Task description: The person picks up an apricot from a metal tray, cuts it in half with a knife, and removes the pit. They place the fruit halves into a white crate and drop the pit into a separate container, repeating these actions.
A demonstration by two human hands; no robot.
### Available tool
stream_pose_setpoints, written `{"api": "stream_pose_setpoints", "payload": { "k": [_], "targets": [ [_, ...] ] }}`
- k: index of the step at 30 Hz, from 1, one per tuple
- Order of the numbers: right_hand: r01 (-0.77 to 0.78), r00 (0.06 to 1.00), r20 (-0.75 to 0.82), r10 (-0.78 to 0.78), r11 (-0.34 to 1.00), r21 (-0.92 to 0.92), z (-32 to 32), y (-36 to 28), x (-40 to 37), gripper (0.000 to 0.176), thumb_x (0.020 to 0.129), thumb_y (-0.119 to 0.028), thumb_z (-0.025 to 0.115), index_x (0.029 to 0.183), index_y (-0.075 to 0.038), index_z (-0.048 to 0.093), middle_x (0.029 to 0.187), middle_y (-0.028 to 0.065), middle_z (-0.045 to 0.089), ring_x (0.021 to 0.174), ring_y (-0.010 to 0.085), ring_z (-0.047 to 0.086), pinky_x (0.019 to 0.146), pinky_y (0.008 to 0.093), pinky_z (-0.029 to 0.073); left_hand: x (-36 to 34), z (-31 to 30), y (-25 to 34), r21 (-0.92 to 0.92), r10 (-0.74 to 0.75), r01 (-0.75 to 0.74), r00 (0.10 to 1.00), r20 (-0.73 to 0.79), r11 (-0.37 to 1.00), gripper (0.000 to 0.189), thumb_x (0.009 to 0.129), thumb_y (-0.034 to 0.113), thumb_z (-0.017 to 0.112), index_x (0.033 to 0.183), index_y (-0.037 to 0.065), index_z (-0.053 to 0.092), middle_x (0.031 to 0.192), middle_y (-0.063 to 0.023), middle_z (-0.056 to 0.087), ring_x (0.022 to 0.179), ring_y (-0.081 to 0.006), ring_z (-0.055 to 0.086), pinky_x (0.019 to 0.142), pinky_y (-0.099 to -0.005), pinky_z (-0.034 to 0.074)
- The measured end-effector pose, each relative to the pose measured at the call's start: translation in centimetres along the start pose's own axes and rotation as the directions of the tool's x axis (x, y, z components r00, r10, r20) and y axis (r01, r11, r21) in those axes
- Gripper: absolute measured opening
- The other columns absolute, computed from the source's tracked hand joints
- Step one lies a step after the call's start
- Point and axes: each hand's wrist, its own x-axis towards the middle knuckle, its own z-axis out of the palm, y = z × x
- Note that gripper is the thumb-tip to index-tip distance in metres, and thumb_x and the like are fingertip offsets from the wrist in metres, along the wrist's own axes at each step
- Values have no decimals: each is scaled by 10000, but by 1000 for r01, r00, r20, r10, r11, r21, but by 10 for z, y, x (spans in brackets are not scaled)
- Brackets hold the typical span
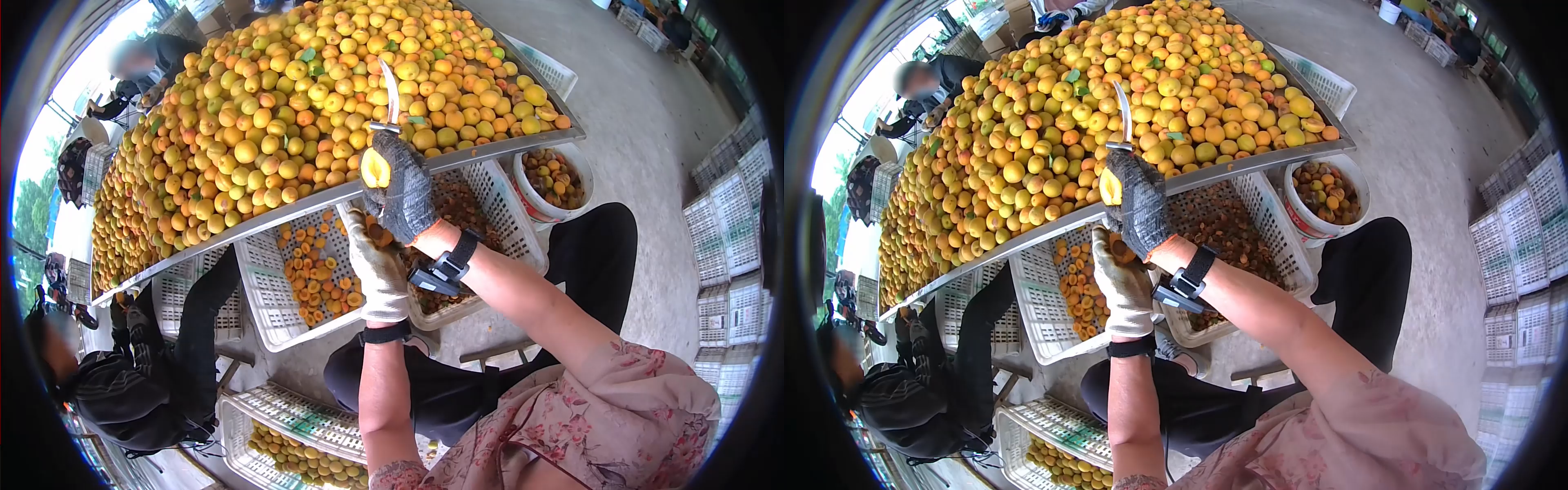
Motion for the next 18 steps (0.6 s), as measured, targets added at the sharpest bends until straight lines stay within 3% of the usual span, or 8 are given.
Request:
{"api": "stream_pose_setpoints", "payload": {
  "k": [3,7,9,11,13,15,17,18],
  "targets": [
    [-182,978,-105,182,983,6,0,-1,-1,267,835,-410,641,828,-148,588,644,-37,500,479,83,453,413,237,360,14,-21,-11,-50,1,0,1000,30,999,312,969,384,454,1068,101,541,900,-22,592,769,-149,613,602,-298,510],
    [-318,946,-20,324,938,139,-11,-10,8,288,860,-441,582,802,-162,539,579,5,492,405,120,424,377,263,321,4,-6,-2,24,-31,30,997,64,999,272,960,386,474,934,123,538,700,26,530,566,-104,547,436,-256,415],
    [-369,924,-35,381,911,183,-16,-13,8,313,849,-469,581,788,-171,510,580,9,494,432,130,422,417,290,332,-6,14,0,47,-1,1,1000,10,999,273,958,389,479,913,124,530,672,29,504,543,-97,523,423,-248,394],
    [-368,926,-30,377,915,165,-14,-18,7,275,860,-461,571,868,-188,541,580,3,490,457,132,427,448,308,356,-6,20,-1,79,34,-31,999,-34,996,276,956,391,483,892,126,522,645,33,478,520,-90,499,411,-239,372],
    [-329,924,-170,342,939,101,-6,-22,6,270,867,-460,563,965,-208,557,576,-1,486,436,128,426,422,292,344,-4,16,-3,175,38,-32,999,-31,984,281,956,383,488,859,119,501,625,40,437,493,-82,439,398,-229,337],
    [-305,943,-109,314,948,93,-10,-25,8,289,878,-454,551,1058,-228,552,567,-3,481,413,126,423,395,276,328,1,13,-5,191,52,-62,997,58,980,283,955,369,495,848,107,490,626,42,412,486,-83,405,413,-234,338],
    [-287,956,-48,291,956,65,-14,-32,8,280,887,-458,533,926,-182,566,556,1,476,392,126,419,374,267,314,6,12,-7,387,88,-96,995,37,917,269,955,356,496,895,94,511,647,43,423,512,-72,398,449,-227,342],
    [-402,914,53,402,884,240,-21,-37,13,349,892,-467,516,768,-142,537,545,10,470,400,132,415,381,279,318,3,25,-3,512,129,-110,992,-2,852,290,952,376,502,946,88,533,651,45,432,536,-61,401,476,-216,333]
  ]
}}
